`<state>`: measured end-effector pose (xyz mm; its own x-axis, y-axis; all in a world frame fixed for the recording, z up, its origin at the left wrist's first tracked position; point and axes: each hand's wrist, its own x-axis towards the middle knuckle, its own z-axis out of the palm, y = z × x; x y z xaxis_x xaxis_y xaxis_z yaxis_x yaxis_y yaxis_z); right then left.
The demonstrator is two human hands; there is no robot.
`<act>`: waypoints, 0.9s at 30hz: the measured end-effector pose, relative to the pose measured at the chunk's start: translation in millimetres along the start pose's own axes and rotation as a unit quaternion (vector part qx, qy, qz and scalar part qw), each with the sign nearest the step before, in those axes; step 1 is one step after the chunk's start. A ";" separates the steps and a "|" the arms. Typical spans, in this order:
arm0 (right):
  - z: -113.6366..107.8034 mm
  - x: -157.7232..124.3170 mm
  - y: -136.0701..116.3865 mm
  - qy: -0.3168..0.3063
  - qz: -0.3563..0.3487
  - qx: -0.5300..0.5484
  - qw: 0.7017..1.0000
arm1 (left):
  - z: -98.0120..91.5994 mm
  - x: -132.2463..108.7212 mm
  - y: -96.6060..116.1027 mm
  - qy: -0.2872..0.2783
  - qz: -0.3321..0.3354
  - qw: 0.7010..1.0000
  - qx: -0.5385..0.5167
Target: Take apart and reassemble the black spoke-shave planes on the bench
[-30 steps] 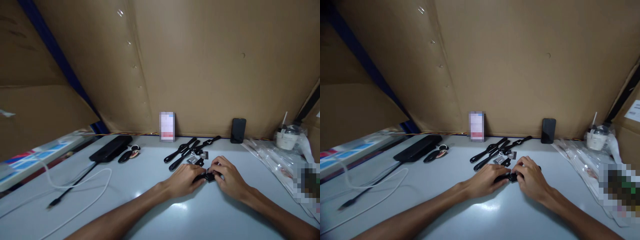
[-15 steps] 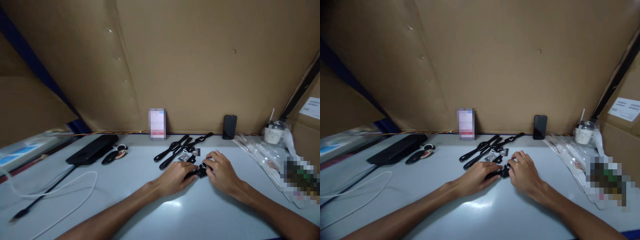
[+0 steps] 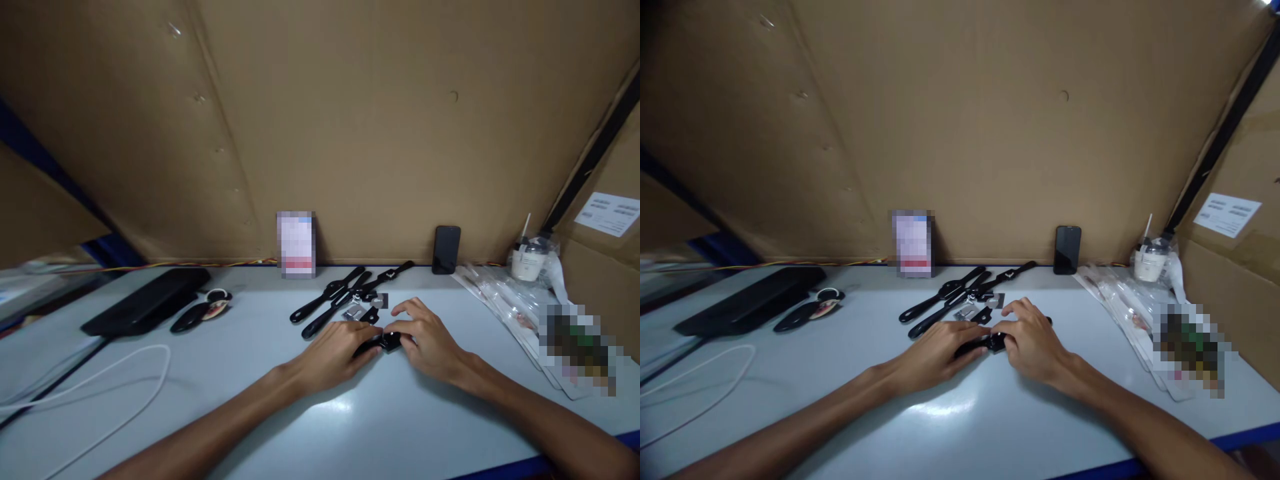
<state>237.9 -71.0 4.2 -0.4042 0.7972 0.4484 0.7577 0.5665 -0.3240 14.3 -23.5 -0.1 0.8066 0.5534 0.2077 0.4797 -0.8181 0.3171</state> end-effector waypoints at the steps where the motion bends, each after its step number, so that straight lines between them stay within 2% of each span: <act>1: 0.3 -0.4 0.4 -0.001 -0.006 0.009 1.000 | -0.4 0.2 0.4 0.000 0.000 1.000 -0.001; 7: -3.8 1.3 4.3 0.017 0.013 -0.058 0.998 | -1.7 0.4 1.8 -0.017 -0.012 1.000 0.008; 12: -3.3 0.3 2.3 -0.001 -0.021 0.015 1.000 | -1.2 -0.6 1.0 0.008 0.008 1.000 -0.009; 14: -4.1 0.4 3.1 -0.003 -0.029 0.007 1.000 | -0.6 -0.6 0.3 0.017 0.013 1.000 -0.013; 18: -6.8 1.8 6.6 0.006 -0.018 -0.054 0.998 | 0.0 0.0 -0.2 -0.001 0.000 1.000 0.000; 24: -4.5 0.2 2.6 -0.009 -0.028 0.006 1.000 | -0.2 -0.4 -0.3 0.015 0.011 1.000 -0.009; 27: -5.5 0.8 1.5 -0.013 -0.018 -0.013 1.000 | 1.3 -1.1 -1.7 0.025 0.015 1.000 -0.010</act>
<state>241.5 -70.7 8.6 -0.4438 0.7822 0.4373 0.7559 0.5888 -0.2862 13.0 -23.0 -2.1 0.8020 0.5367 0.2621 0.4488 -0.8311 0.3285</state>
